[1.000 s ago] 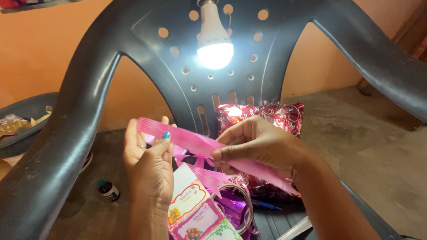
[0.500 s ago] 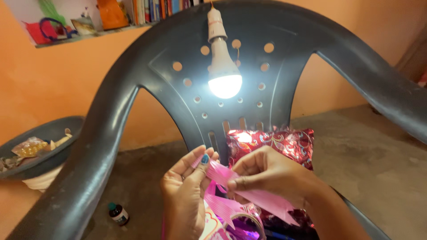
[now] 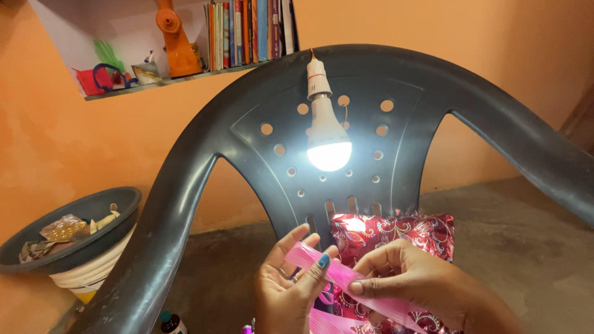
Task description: The person ties a pink ribbon around a red patterned gift bag, forming a bow and adjusting the loops and tails. The person repeatedly manipulates the ribbon to shape the bow and secure it on the bag.
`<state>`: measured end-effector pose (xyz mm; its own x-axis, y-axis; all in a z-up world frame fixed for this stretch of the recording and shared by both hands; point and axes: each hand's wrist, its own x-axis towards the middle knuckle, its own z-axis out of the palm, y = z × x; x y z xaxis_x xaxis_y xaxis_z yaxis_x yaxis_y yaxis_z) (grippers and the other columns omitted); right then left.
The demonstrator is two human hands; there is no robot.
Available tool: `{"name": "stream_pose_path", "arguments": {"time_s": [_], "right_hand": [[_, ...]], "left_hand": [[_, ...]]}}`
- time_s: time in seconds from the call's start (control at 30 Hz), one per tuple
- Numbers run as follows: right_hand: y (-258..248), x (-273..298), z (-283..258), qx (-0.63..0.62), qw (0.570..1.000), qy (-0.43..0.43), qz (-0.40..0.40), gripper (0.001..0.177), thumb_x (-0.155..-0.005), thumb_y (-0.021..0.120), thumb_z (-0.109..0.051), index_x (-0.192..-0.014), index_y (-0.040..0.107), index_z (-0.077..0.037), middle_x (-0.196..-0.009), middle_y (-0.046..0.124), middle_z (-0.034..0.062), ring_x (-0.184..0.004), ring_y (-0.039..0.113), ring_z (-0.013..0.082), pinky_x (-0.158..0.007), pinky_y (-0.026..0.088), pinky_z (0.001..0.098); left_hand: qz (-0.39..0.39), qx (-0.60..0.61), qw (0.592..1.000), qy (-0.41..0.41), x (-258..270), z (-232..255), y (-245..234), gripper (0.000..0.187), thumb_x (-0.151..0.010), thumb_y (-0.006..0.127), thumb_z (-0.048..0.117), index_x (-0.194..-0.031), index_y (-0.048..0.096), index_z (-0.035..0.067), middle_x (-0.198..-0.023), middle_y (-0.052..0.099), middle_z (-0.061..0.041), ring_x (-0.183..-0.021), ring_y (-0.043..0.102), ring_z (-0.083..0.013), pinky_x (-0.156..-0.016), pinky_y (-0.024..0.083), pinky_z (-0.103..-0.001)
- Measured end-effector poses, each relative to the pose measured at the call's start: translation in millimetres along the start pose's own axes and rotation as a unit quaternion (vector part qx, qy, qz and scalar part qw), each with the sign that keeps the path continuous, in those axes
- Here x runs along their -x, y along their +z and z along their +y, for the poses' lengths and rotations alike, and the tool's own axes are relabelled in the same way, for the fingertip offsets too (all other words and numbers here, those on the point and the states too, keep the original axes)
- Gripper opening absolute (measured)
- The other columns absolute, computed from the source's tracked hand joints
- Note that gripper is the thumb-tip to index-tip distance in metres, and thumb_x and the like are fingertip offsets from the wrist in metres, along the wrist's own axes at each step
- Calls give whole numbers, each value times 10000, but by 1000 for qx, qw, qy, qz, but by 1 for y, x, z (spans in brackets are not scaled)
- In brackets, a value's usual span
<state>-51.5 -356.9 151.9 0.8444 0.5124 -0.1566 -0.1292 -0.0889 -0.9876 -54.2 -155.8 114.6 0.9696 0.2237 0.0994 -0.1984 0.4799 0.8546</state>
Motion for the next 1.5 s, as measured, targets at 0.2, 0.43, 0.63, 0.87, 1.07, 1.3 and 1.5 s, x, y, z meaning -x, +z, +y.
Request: {"name": "stream_pose_path", "arguments": {"time_s": [0.2,0.43,0.63,0.87,1.07,1.3,1.5], "right_hand": [[-4,-7,4,-35,997,-66,-31,377,-811,868,-222,-1048,804,64,-805,780,62,-723,741,128,-666,651,299],[-11,-15,16,-14,998,-53,12,384,-781,850,-207,-1044,798,68,-713,748,96,-598,660,123,-519,499,247],[-16,-12,8,-30,999,-4,40,403,-713,862,-117,-1074,778,39,-754,803,131,-589,692,140,-510,502,250],[-1,-21,8,-30,998,-53,13,389,-615,924,-42,-962,763,30,-793,817,106,-705,755,143,-673,607,280],[5,-24,9,43,992,-105,54,478,-576,1002,-47,-808,585,-16,-701,706,60,-656,680,129,-608,556,301],[1,-13,0,184,970,-129,91,423,-603,964,-117,-858,630,-74,-749,744,48,-733,729,113,-678,601,300],[2,-13,9,234,943,-233,32,332,-757,967,-158,-759,651,-56,-804,691,2,-758,686,111,-755,667,313]], "left_hand": [[21,-71,996,41,-8,-9,-12,281,-791,769,-105,-1072,774,-114,-916,823,-235,-811,778,-229,-722,636,-322],[-28,-119,991,53,-8,6,-28,446,-743,739,-133,-1181,736,-45,-937,818,-179,-827,789,-169,-743,647,-290],[22,-89,995,29,-10,6,-33,518,-758,694,-125,-1250,706,34,-921,789,-172,-799,746,-184,-700,602,-299],[20,-53,998,21,-12,-8,-22,324,-815,734,-44,-1135,714,-95,-1044,791,-209,-919,779,-205,-785,659,-341],[-39,-25,994,-101,6,17,-14,539,-777,831,93,-1271,648,-19,-1075,703,-122,-917,705,-220,-730,639,-412],[-49,-54,992,-98,14,30,-5,764,-699,876,127,-1389,565,23,-1266,640,-157,-939,741,-221,-764,677,-413],[-21,-84,991,-102,14,22,-4,704,-733,856,107,-1370,577,1,-1332,618,-143,-970,742,-250,-785,677,-408]]}}
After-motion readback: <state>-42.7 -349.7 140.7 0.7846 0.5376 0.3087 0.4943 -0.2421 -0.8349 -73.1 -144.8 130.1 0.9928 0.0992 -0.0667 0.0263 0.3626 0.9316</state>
